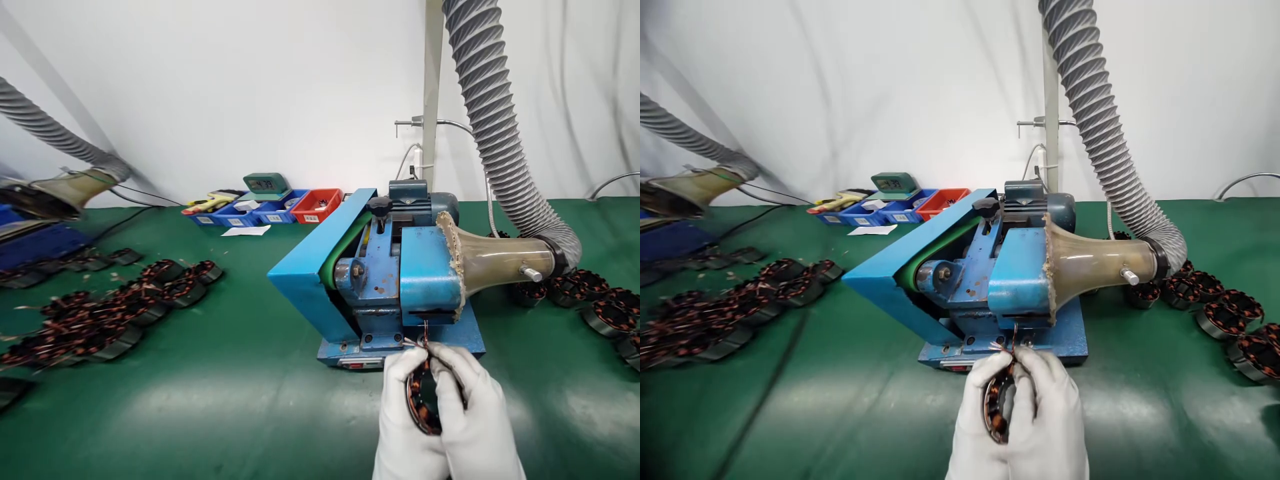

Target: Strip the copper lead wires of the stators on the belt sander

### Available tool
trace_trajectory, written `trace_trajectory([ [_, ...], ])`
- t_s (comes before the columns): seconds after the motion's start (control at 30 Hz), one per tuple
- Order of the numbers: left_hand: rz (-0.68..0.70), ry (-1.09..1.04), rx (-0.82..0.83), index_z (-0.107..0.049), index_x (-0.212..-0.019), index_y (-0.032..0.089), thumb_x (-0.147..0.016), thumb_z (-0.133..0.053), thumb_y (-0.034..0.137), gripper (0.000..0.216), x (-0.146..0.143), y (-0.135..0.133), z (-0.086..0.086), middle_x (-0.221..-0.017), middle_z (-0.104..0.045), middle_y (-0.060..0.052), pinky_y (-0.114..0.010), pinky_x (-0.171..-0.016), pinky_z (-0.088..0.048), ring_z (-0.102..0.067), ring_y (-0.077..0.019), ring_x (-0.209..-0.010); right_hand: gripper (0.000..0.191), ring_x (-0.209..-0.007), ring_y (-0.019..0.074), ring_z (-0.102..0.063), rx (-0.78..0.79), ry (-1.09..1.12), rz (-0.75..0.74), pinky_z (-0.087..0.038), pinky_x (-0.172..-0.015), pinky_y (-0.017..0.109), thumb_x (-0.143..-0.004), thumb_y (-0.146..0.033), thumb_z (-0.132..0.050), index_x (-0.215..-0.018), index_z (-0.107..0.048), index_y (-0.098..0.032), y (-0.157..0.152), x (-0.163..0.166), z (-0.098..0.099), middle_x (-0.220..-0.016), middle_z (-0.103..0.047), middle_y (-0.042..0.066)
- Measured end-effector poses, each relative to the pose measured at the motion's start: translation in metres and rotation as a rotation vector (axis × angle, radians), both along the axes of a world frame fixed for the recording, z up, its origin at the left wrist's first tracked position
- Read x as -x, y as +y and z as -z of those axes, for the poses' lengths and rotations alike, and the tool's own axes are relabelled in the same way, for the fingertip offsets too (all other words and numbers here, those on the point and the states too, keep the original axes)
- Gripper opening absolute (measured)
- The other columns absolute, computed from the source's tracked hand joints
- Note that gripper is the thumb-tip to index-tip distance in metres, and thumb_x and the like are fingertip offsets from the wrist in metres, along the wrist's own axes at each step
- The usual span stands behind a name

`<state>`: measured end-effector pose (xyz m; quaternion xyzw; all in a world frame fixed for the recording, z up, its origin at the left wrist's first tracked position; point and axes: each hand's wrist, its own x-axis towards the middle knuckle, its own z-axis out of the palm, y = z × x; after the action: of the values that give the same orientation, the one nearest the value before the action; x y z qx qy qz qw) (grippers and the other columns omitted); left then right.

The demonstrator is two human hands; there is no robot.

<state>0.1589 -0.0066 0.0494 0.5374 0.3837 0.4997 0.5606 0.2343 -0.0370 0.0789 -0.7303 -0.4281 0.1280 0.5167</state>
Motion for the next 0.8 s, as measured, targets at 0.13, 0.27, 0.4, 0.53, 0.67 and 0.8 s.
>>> trace_trajectory([
  [0.13,0.056,0.114,0.002,-0.057,-0.104,0.025,-0.057,-0.078,0.018,0.052,0.0,0.012,-0.001,-0.109,-0.06,-0.006,-0.038,-0.088,-0.05,-0.061,-0.0258,-0.101,0.032,-0.091,0.0235,-0.07,0.052,0.105,0.039,-0.055,-0.082,0.036,-0.088,-0.022,-0.041,-0.099,-0.071,-0.019,0.01,0.0,-0.004,-0.1,-0.074,0.009],
  [0.27,0.121,0.094,-0.05,-0.053,-0.101,0.022,-0.051,-0.077,0.015,0.057,-0.013,0.03,-0.015,-0.102,-0.06,-0.006,-0.039,-0.087,-0.049,-0.062,-0.0249,-0.096,0.031,-0.096,0.0273,-0.067,0.066,0.157,0.069,-0.051,-0.088,0.043,-0.087,-0.024,-0.043,-0.099,-0.071,-0.015,0.025,-0.008,-0.015,-0.103,-0.073,0.012],
  [0.4,0.167,0.065,-0.008,-0.049,-0.1,0.021,-0.052,-0.073,0.012,0.054,-0.018,0.033,-0.027,-0.102,-0.06,-0.007,-0.038,-0.085,-0.05,-0.063,-0.0244,-0.094,0.031,-0.094,0.0288,-0.067,0.085,0.174,0.084,-0.051,-0.086,0.045,-0.087,-0.024,-0.043,-0.098,-0.071,-0.015,0.026,-0.011,-0.02,-0.102,-0.073,0.013],
  [0.53,0.175,0.099,0.033,-0.05,-0.095,0.02,-0.054,-0.072,0.012,0.048,-0.019,0.035,-0.041,-0.103,-0.063,-0.01,-0.041,-0.089,-0.049,-0.063,-0.0268,-0.097,0.031,-0.086,0.0275,-0.069,0.073,0.201,0.077,-0.053,-0.079,0.042,-0.087,-0.024,-0.044,-0.09,-0.073,-0.017,0.027,-0.011,-0.027,-0.094,-0.075,0.011],
  [0.67,0.196,0.1,0.022,-0.05,-0.094,0.018,-0.053,-0.072,0.013,0.048,-0.02,0.039,-0.044,-0.098,-0.064,-0.01,-0.042,-0.086,-0.051,-0.065,-0.027,-0.092,0.03,-0.084,0.0288,-0.07,0.065,0.214,0.095,-0.054,-0.078,0.043,-0.086,-0.025,-0.045,-0.087,-0.074,-0.016,0.031,-0.013,-0.034,-0.091,-0.076,0.012],
  [0.8,0.207,0.127,-0.075,-0.051,-0.102,0.022,-0.059,-0.071,0.013,0.048,-0.006,0.021,-0.027,-0.105,-0.059,-0.007,-0.04,-0.086,-0.048,-0.062,-0.0253,-0.097,0.03,-0.087,0.0271,-0.07,0.037,0.246,0.092,-0.055,-0.08,0.04,-0.085,-0.025,-0.045,-0.089,-0.073,-0.017,0.011,-0.002,-0.023,-0.095,-0.076,0.012],
])
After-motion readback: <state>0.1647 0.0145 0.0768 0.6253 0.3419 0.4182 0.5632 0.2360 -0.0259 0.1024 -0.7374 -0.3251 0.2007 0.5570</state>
